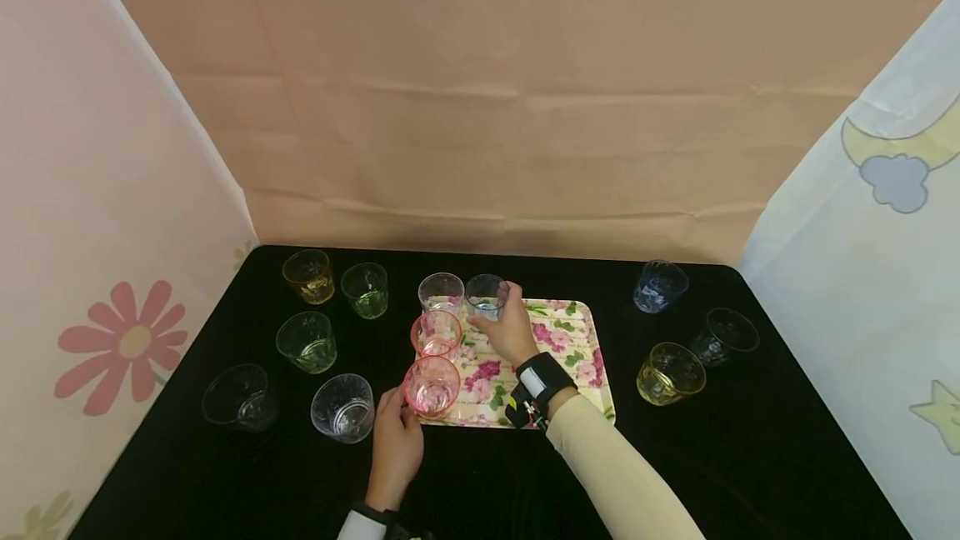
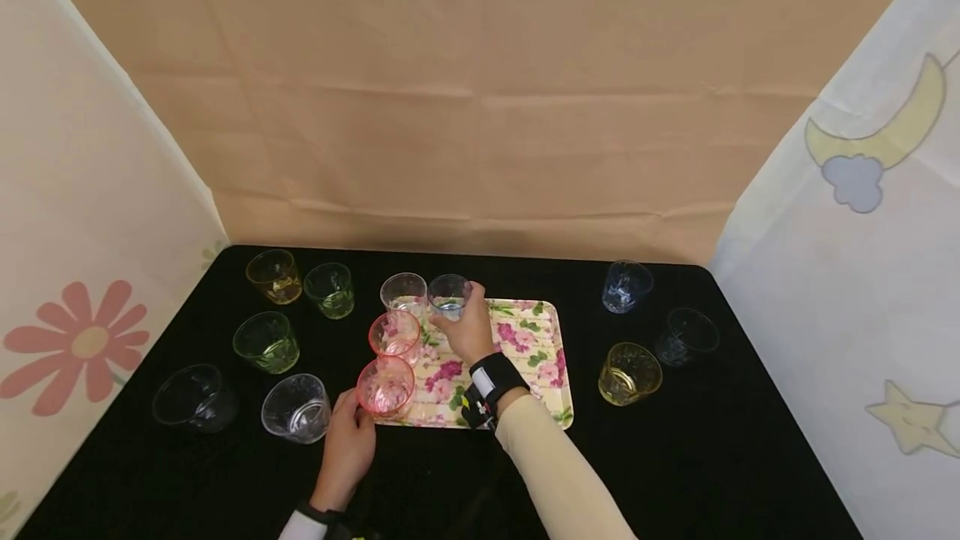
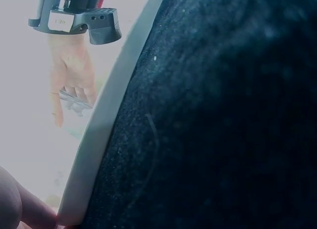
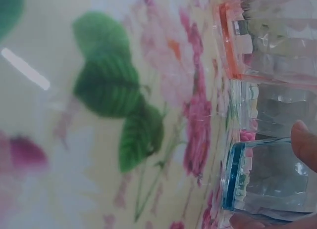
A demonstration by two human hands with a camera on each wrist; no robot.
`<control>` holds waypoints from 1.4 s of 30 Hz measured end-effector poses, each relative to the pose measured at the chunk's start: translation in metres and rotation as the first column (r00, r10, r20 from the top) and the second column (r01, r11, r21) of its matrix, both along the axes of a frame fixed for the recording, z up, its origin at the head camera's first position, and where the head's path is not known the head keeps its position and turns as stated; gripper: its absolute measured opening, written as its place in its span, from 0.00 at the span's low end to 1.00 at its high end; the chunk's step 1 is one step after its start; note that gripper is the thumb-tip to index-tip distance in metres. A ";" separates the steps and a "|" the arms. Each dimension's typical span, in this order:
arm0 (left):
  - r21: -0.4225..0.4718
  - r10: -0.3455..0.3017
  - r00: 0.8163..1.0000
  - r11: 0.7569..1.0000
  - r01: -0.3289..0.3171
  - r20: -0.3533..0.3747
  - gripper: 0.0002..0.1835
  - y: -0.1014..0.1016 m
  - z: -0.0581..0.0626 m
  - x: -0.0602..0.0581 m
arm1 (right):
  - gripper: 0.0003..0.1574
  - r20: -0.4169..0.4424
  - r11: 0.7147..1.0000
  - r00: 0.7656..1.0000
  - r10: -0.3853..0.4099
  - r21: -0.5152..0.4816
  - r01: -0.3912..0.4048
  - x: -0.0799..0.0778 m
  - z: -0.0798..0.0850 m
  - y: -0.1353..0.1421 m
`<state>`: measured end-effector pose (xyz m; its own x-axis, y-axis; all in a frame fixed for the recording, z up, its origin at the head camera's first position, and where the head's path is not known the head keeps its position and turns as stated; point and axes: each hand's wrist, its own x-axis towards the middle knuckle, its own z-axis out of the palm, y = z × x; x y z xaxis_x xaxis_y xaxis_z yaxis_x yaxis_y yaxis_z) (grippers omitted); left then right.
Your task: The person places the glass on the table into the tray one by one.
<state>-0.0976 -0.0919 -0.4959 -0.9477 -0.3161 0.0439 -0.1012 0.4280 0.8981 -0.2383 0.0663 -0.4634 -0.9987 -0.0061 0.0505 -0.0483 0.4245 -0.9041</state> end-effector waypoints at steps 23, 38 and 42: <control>-0.019 0.001 1.000 1.000 -0.001 0.002 0.21 0.000 0.001 -0.001 | 0.65 0.078 0.998 0.997 0.027 0.063 -0.032 0.017 0.029 0.016; -0.014 0.006 1.000 1.000 -0.006 -0.011 0.22 -0.001 -0.001 0.000 | 0.58 0.010 0.982 0.987 0.161 0.097 -0.161 0.078 0.042 0.061; -0.019 0.004 1.000 1.000 -0.004 -0.011 0.22 0.000 0.000 0.000 | 0.57 -0.040 0.980 0.986 0.164 0.121 -0.158 0.094 0.042 0.079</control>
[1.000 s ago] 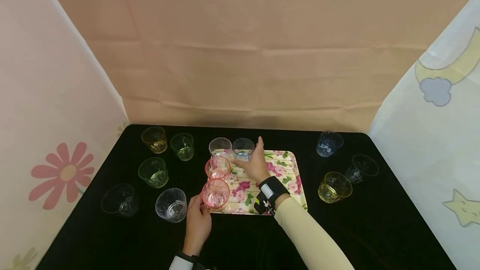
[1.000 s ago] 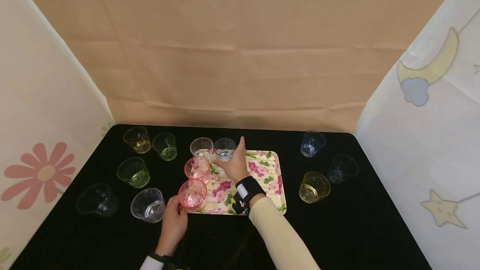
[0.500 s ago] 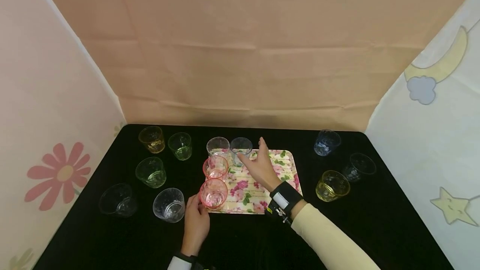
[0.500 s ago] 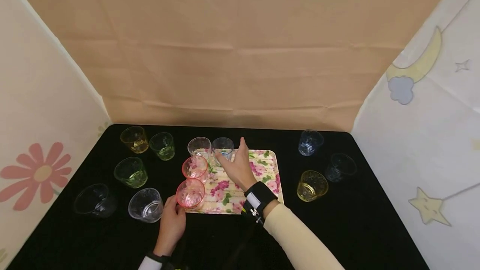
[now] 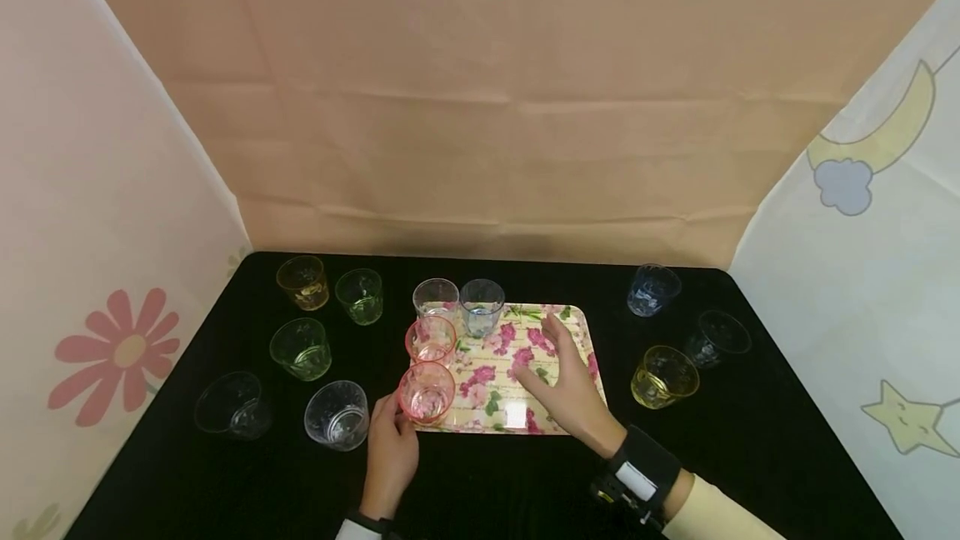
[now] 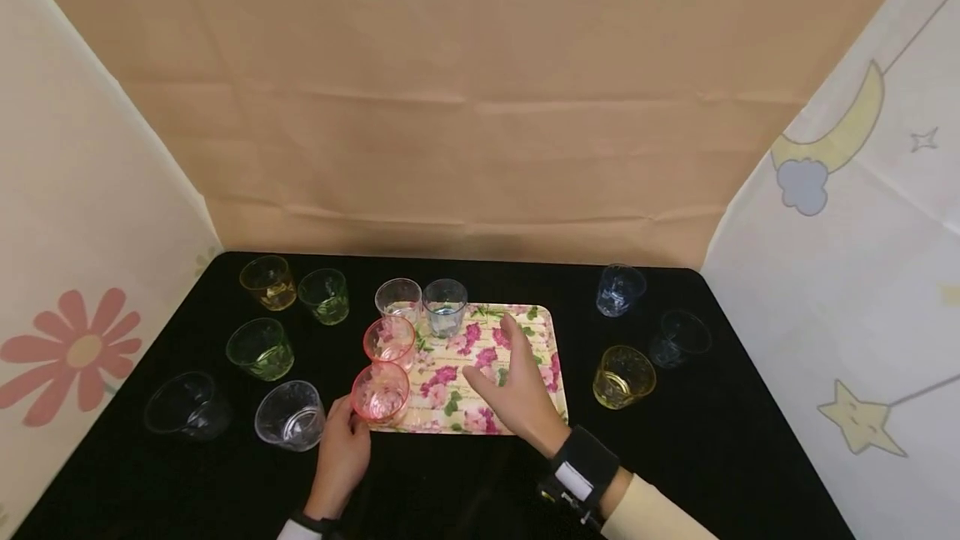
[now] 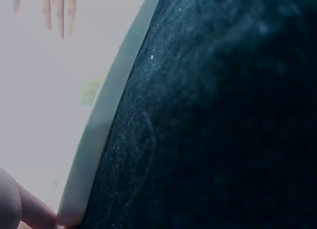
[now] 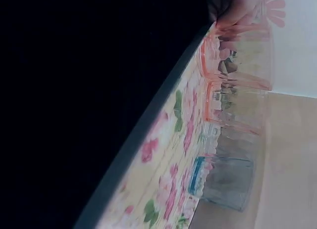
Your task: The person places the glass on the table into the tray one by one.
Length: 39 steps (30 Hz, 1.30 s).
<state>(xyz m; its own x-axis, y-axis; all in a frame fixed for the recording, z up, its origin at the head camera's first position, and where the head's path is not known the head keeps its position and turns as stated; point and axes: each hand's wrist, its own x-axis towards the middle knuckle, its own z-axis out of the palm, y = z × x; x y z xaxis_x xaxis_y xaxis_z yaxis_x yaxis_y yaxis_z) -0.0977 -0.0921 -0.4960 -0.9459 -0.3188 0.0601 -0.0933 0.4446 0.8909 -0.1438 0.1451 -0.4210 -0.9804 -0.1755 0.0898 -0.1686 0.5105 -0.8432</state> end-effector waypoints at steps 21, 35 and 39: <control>0.007 -0.019 1.000 1.000 0.019 0.005 0.22 0.004 0.000 -0.004 | 0.65 -0.307 0.885 0.839 -0.449 -0.021 0.465 0.035 0.010 0.114; -0.004 -0.002 1.000 1.000 0.002 0.025 0.21 0.001 0.000 -0.001 | 0.77 0.070 0.888 0.885 -0.460 0.050 0.458 0.027 -0.029 0.135; -0.006 0.006 1.000 1.000 -0.006 0.011 0.21 0.000 -0.001 -0.001 | 0.78 0.165 0.891 0.877 -0.451 0.041 0.451 0.024 -0.037 0.137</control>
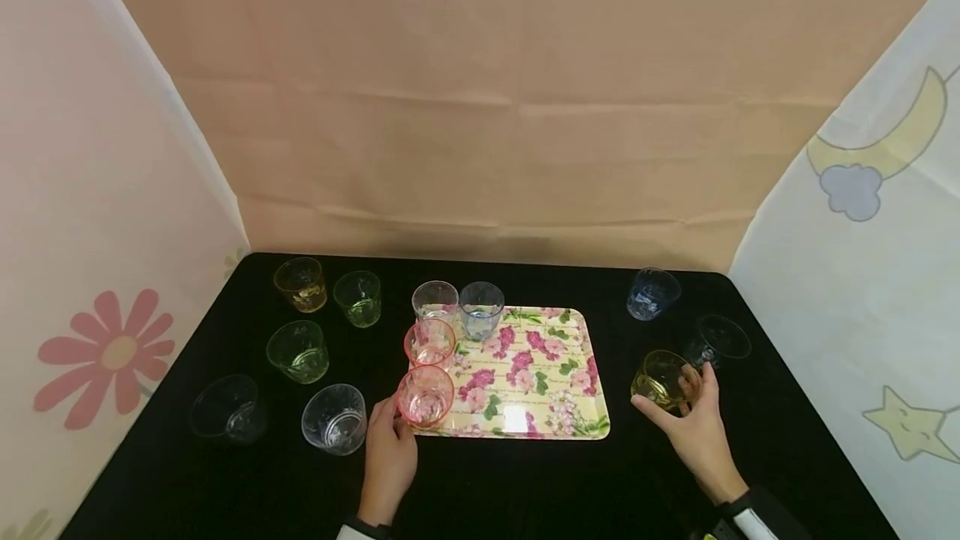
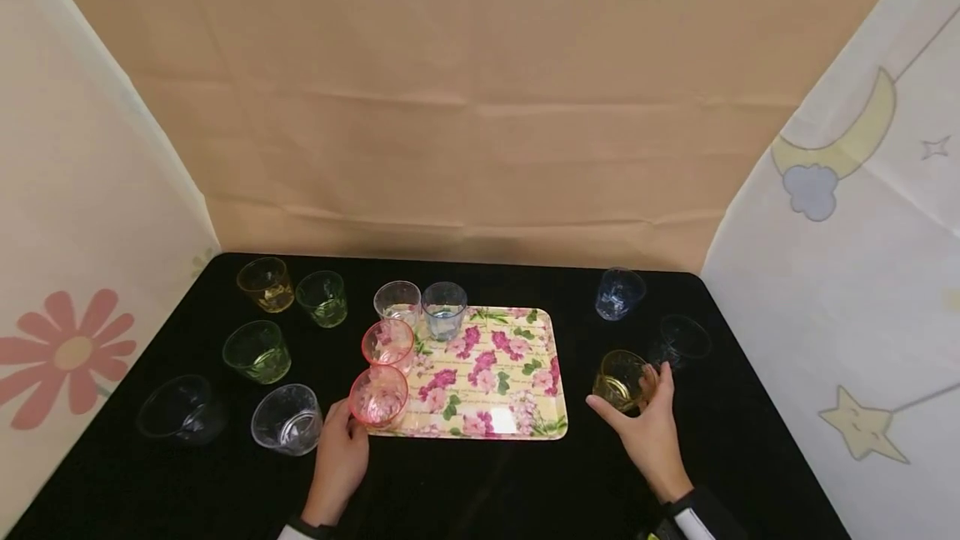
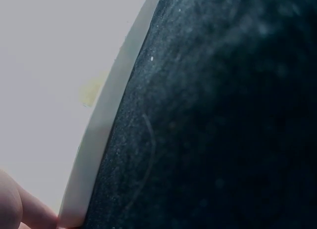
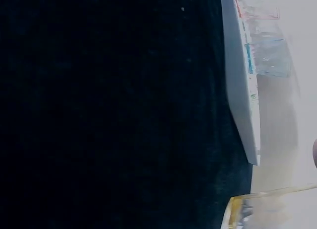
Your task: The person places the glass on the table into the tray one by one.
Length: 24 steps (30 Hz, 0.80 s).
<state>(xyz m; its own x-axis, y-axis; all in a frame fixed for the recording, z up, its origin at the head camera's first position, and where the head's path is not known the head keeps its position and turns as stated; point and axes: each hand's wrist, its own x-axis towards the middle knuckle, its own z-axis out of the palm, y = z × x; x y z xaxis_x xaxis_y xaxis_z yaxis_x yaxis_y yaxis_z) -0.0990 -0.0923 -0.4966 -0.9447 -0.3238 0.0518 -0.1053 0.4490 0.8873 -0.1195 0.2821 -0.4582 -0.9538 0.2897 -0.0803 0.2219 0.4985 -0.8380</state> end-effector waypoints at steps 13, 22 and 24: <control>0.002 -0.013 0.999 1.000 0.013 0.049 0.21 0.000 -0.003 0.000 | 0.65 -0.087 0.999 0.996 0.026 -0.026 -0.028 0.003 -0.011 0.007; -0.015 -0.005 1.000 1.000 0.005 0.005 0.20 0.000 -0.003 0.000 | 0.61 -0.090 0.999 0.996 0.016 -0.027 -0.018 0.001 -0.010 0.008; -0.019 -0.006 1.000 1.000 0.006 0.006 0.20 0.000 -0.002 0.000 | 0.61 -0.093 1.000 0.996 0.012 -0.028 -0.014 0.000 -0.010 0.007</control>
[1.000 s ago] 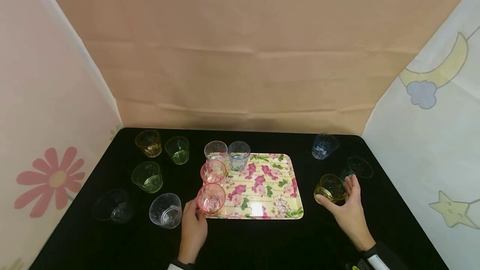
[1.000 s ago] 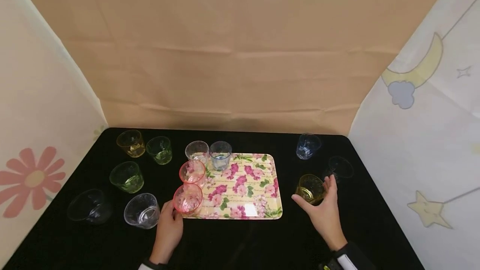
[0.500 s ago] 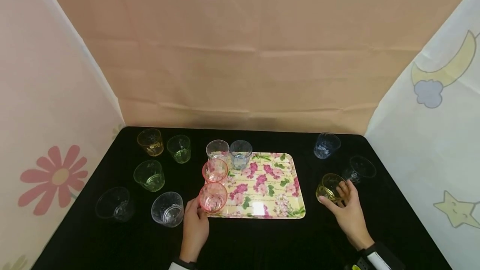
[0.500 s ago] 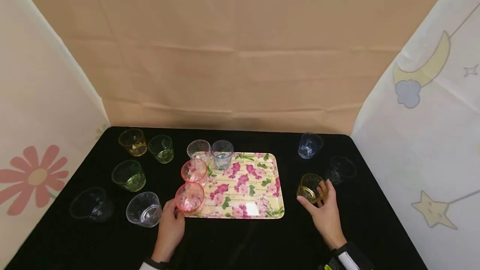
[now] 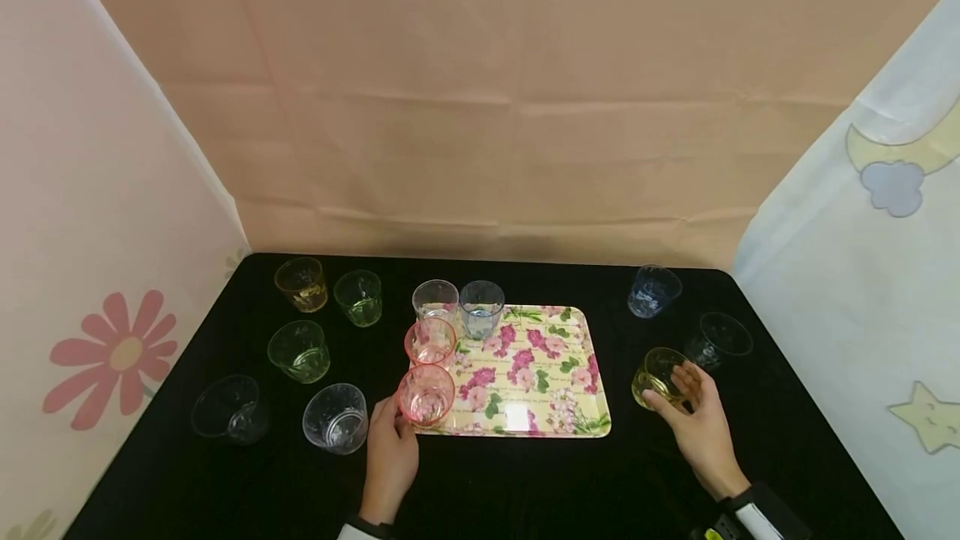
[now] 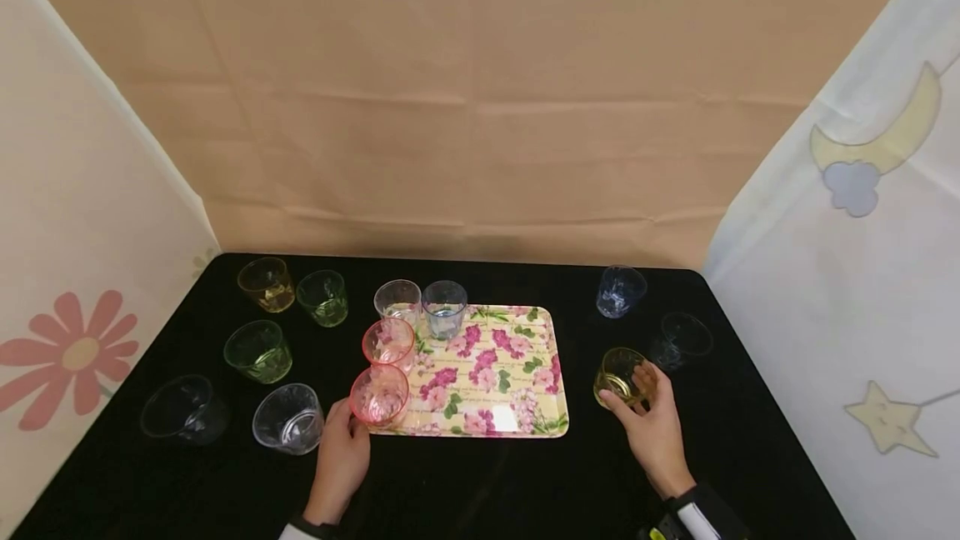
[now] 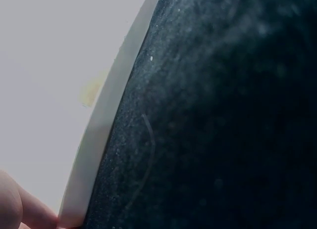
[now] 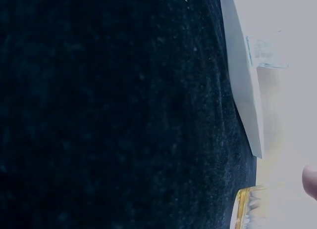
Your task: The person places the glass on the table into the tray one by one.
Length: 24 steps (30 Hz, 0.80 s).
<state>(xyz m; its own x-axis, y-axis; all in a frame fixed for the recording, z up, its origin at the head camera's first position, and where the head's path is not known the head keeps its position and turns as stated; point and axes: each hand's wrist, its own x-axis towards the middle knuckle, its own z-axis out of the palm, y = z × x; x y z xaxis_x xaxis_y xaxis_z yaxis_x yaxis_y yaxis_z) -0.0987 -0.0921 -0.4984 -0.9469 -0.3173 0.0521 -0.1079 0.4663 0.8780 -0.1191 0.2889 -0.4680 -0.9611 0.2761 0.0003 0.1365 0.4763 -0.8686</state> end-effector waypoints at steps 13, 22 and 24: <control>-0.007 0.001 1.000 1.000 -0.001 -0.018 0.21 0.001 -0.001 0.000 | 0.60 -0.035 0.999 0.999 0.010 0.033 -0.009 -0.005 0.013 -0.008; -0.002 -0.004 1.000 1.000 0.004 -0.026 0.21 0.000 -0.001 0.000 | 0.58 -0.112 0.992 0.986 0.127 0.031 -0.124 -0.014 0.029 -0.035; 0.005 -0.007 1.000 1.000 0.007 -0.023 0.21 0.000 -0.001 0.000 | 0.58 -0.111 0.989 0.982 0.151 0.012 -0.151 -0.017 0.032 -0.043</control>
<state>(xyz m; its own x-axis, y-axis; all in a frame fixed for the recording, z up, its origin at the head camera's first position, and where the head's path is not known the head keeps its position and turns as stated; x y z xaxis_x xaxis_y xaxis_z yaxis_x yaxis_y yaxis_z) -0.0988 -0.0918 -0.4993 -0.9478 -0.3106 0.0726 -0.0841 0.4629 0.8824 -0.1362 0.2462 -0.4363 -0.9856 0.1278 0.1103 -0.0346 0.4871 -0.8727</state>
